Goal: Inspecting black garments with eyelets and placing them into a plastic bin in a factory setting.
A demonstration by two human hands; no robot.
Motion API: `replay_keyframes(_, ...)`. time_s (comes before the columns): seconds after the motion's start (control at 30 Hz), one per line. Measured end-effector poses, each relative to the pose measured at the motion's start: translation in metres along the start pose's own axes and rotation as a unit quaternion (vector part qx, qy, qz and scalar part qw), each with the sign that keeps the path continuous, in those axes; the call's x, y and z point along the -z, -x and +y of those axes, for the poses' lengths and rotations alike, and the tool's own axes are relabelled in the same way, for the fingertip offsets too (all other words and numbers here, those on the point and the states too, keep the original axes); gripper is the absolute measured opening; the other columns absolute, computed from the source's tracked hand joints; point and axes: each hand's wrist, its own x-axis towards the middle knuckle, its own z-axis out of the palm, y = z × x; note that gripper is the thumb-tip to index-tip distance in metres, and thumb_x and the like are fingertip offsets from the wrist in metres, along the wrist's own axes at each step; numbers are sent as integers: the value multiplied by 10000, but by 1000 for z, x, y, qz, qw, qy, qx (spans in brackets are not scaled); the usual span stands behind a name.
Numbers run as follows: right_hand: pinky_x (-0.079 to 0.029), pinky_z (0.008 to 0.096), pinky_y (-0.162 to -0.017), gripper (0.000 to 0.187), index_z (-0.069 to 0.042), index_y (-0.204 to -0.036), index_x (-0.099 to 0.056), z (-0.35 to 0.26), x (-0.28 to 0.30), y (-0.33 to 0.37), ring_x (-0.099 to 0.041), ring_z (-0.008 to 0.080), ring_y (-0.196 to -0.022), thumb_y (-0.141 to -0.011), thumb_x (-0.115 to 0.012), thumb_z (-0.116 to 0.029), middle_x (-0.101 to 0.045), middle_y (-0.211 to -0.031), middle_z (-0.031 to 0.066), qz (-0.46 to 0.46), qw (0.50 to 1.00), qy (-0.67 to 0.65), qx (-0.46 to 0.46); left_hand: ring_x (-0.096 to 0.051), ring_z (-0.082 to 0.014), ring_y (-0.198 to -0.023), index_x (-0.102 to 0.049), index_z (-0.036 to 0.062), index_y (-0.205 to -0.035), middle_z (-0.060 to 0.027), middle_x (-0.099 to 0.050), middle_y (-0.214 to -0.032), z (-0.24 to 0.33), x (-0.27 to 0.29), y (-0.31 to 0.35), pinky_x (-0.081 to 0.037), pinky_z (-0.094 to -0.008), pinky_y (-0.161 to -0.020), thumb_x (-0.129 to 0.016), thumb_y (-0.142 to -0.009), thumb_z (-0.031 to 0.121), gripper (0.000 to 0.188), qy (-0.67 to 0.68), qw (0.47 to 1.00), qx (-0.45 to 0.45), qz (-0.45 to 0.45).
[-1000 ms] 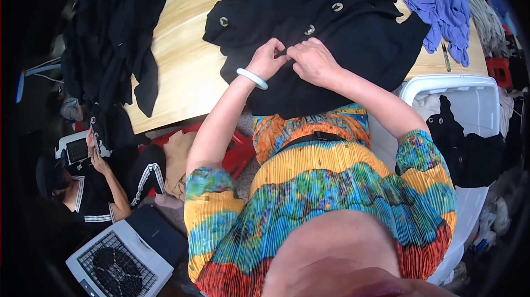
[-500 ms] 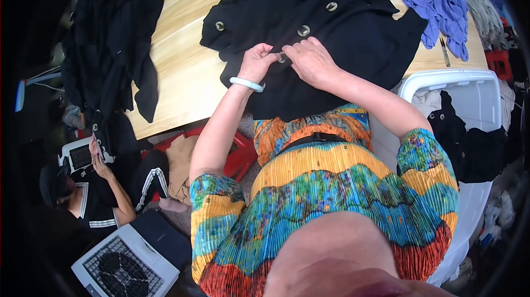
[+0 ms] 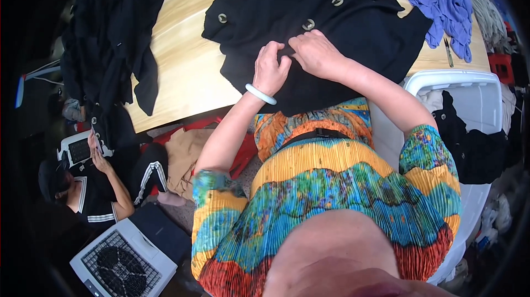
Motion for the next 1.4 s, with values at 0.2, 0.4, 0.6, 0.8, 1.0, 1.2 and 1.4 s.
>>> replay_keyframes(0.2,-397,403,-718,31,-10,-713,-495,3,3,-4,-552,314,-747,-705,-506,-39,-563,-705,156,-23,999,-40,-16,-590,-294,-708,-529,-8,-860,-165,-588,-788,-1,2,-1,-468,-323,-641,-528,-701,14,161,17,999,26,14)
replay_keyframes(0.4,-446,363,-633,161,-7,-876,-542,10,13,-9,-569,315,-708,-725,-502,-48,-583,-737,153,-72,983,-161,-51,-547,-89,-702,-545,0,-866,-43,-575,-743,0,21,-8,-433,-219,-629,-536,-730,-27,139,113,990,73,-49)
replay_keyframes(0.6,-425,317,-616,158,-6,-859,-541,16,33,-14,-567,222,-671,-763,-576,-127,-573,-696,114,-140,954,-262,-40,-504,-26,-754,-505,18,-914,7,-543,-833,-1,41,-28,-423,-163,-674,-571,-777,-47,165,337,893,190,-231)
replay_keyframes(0.8,-437,379,-695,197,4,-825,-553,27,58,3,-566,308,-760,-742,-603,-168,-582,-741,152,-105,994,-16,6,-489,-34,-741,-497,8,-957,14,-526,-822,-7,48,-33,-426,-171,-684,-587,-766,-21,214,209,921,200,-260)
replay_keyframes(1.0,-420,376,-791,127,21,-830,-554,39,55,22,-547,311,-820,-719,-502,-12,-568,-787,165,-58,998,18,15,-567,-222,-785,-517,-15,-1035,-134,-575,-840,14,9,-56,-454,-310,-738,-586,-763,152,326,56,977,93,-185)
replay_keyframes(1.2,-425,384,-774,113,12,-799,-512,37,42,14,-542,319,-810,-690,-490,-4,-564,-776,162,33,998,-50,-2,-543,-355,-932,-537,-11,-1032,-194,-578,-977,16,-26,-82,-433,-394,-812,-551,-785,170,307,-86,979,108,-149)
replay_keyframes(1.4,-435,395,-742,130,-14,-817,-511,46,31,15,-551,319,-786,-688,-495,-9,-572,-760,158,65,996,-52,-40,-563,-340,-901,-528,-35,-998,-204,-594,-904,16,-20,-83,-436,-373,-779,-529,-807,172,282,71,973,177,-130)
